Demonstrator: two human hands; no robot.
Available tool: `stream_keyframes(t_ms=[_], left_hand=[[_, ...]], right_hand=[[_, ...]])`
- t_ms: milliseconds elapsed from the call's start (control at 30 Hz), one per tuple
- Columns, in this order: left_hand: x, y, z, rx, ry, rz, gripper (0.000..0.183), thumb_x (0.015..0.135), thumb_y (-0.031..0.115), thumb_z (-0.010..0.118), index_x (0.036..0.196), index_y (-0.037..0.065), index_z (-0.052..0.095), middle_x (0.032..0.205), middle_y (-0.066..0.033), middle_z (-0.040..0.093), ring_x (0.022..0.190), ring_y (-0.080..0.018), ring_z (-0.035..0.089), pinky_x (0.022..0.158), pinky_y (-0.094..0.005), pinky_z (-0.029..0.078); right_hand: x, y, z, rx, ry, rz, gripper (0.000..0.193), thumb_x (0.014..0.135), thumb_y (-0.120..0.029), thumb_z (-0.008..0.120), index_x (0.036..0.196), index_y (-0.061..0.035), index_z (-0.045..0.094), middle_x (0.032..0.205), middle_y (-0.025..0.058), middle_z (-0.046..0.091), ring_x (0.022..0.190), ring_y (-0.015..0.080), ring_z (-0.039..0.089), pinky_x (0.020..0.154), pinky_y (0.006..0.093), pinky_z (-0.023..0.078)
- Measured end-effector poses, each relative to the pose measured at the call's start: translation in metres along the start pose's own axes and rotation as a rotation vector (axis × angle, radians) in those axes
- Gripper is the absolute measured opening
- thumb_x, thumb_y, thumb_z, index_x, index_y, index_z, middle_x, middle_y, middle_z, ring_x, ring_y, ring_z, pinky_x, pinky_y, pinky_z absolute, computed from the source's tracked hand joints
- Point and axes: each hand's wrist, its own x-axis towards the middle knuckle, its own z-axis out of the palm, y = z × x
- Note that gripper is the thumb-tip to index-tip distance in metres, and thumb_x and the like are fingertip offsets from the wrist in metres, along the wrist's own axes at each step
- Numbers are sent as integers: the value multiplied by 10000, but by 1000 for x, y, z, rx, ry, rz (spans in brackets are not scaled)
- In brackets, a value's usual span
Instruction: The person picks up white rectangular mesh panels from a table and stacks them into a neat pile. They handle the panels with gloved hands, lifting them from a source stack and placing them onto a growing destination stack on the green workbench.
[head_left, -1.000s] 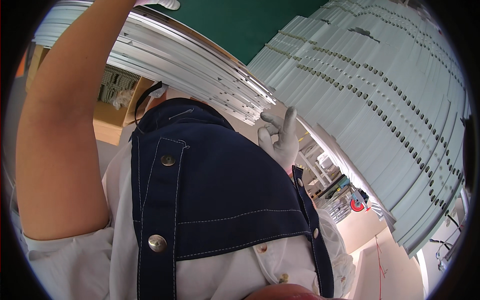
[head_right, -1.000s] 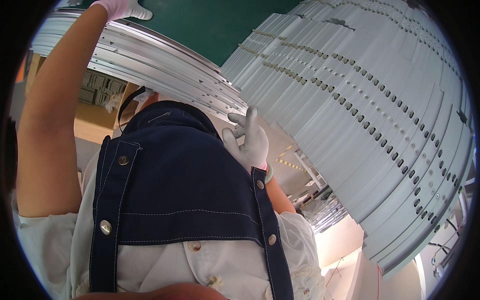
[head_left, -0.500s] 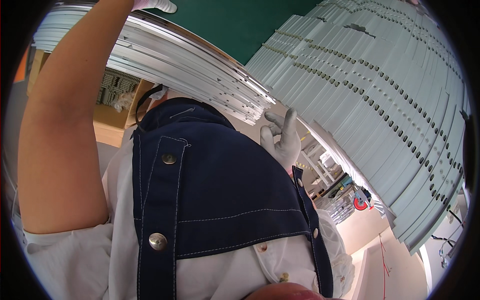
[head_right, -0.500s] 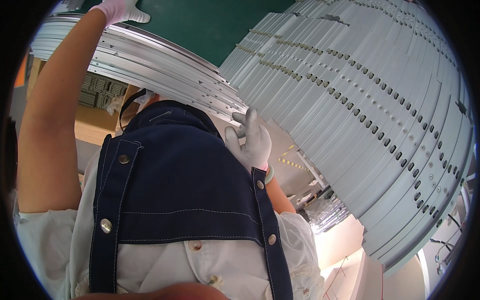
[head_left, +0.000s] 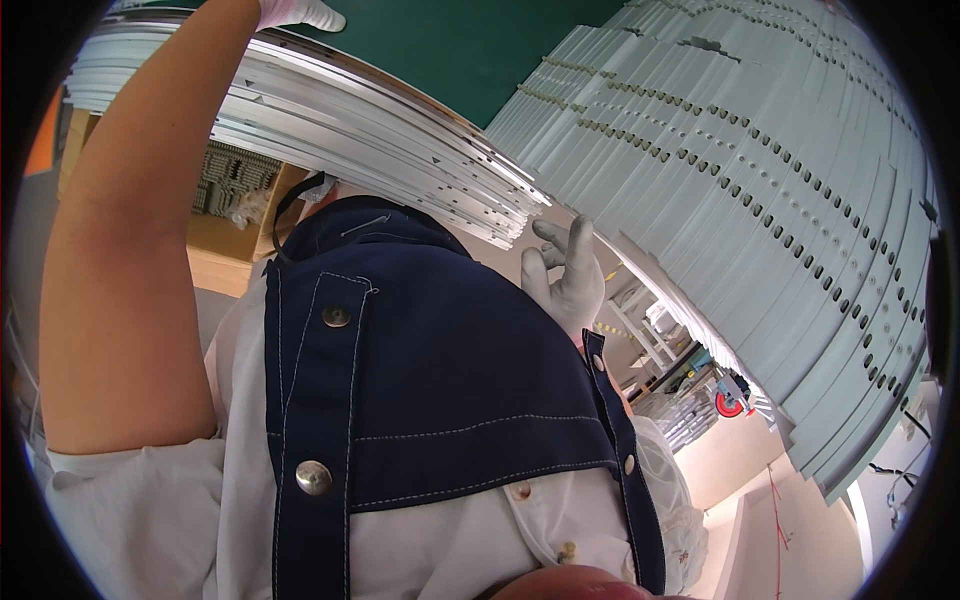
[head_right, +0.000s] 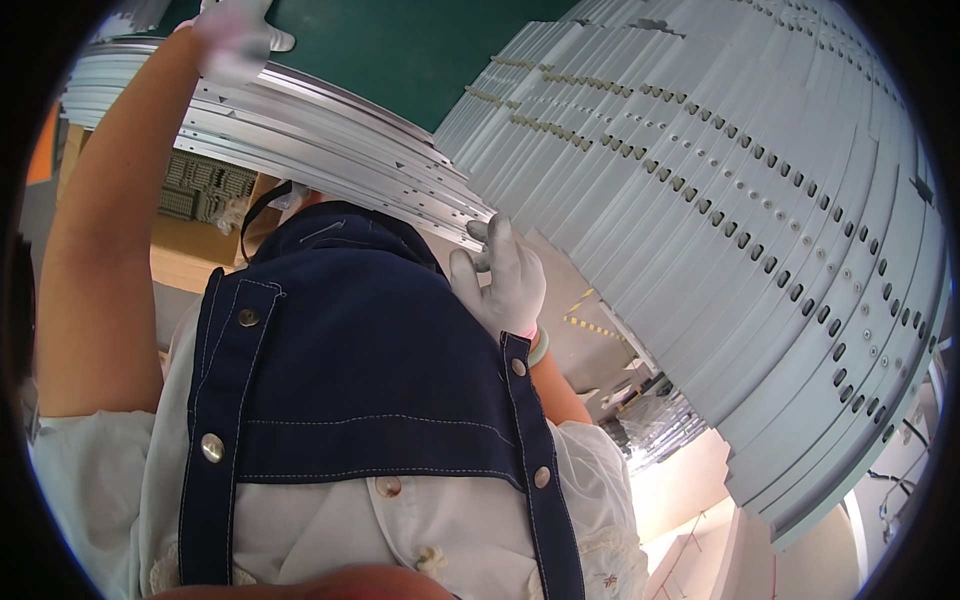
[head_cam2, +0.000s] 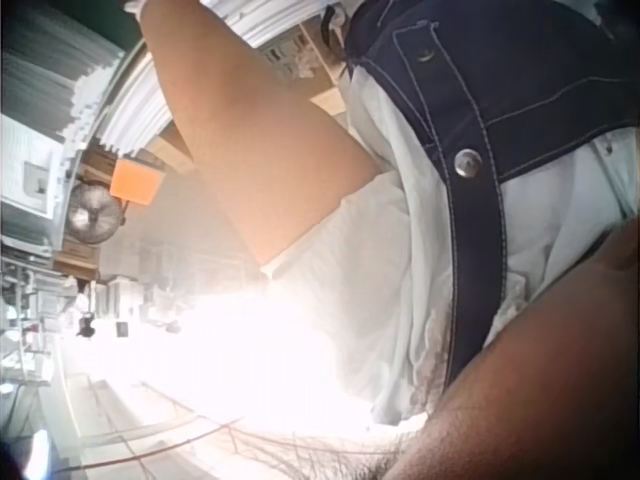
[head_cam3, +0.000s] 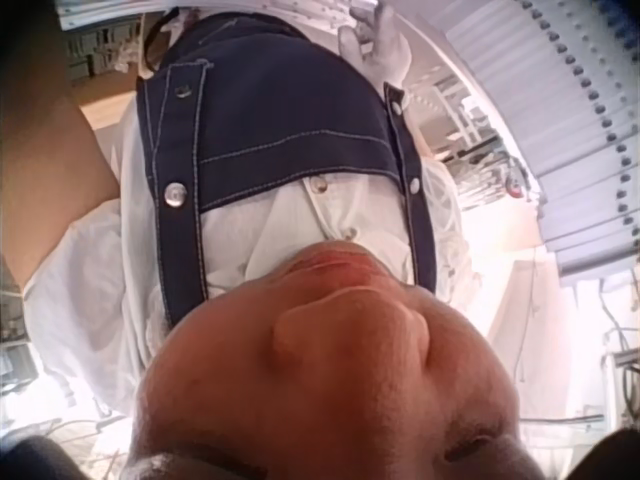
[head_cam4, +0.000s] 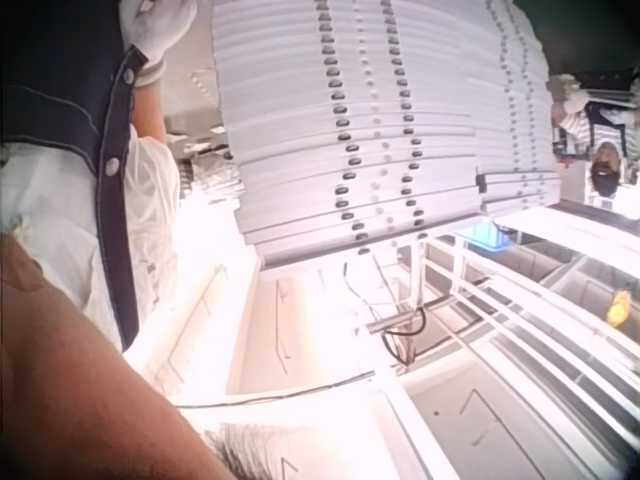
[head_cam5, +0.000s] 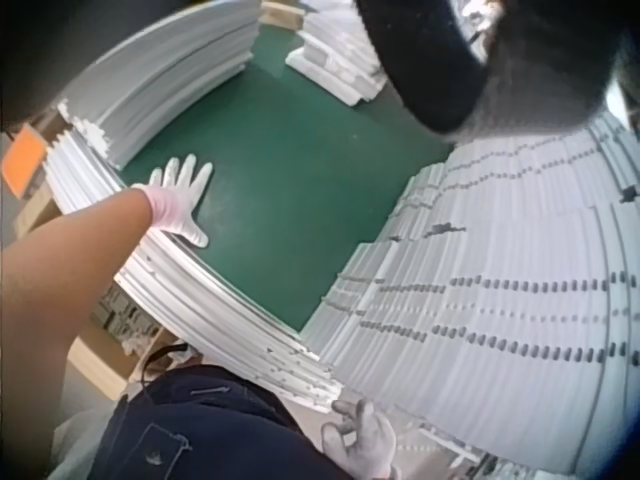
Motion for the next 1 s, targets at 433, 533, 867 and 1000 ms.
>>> stream_keyframes(t_ms=[433,533,867,1000], left_hand=[[2,-6,5,15,-4,23,1353,613,590,802,1538,114,-63,1588,-237,-55,1460,-443,-23,1178,-510,67],[4,-6,5,20,4,29,1353,615,592,800,1538,115,-67,1588,-236,-57,1461,-440,-25,1177,-514,67],[4,-8,7,2,16,31,1350,610,577,808,1539,118,-57,1587,-237,-59,1460,-443,-21,1174,-523,65],[6,-8,9,3,24,36,1350,610,571,811,1539,118,-56,1587,-237,-59,1460,-443,-24,1173,-526,67]], right_hand=[[5,-3,-7,-77,52,-76,835,734,-20,686,1471,-72,298,877,130,704,544,209,655,513,321,509],[7,-5,-9,-20,39,-90,813,729,-19,686,1456,-63,324,870,121,703,547,211,655,512,328,509],[3,-4,-15,-52,65,-67,671,691,-21,684,1308,32,424,838,123,702,538,216,650,515,322,515],[11,-13,-27,-40,3,-4,703,682,-21,678,1332,33,415,827,128,707,532,218,651,514,309,515]])
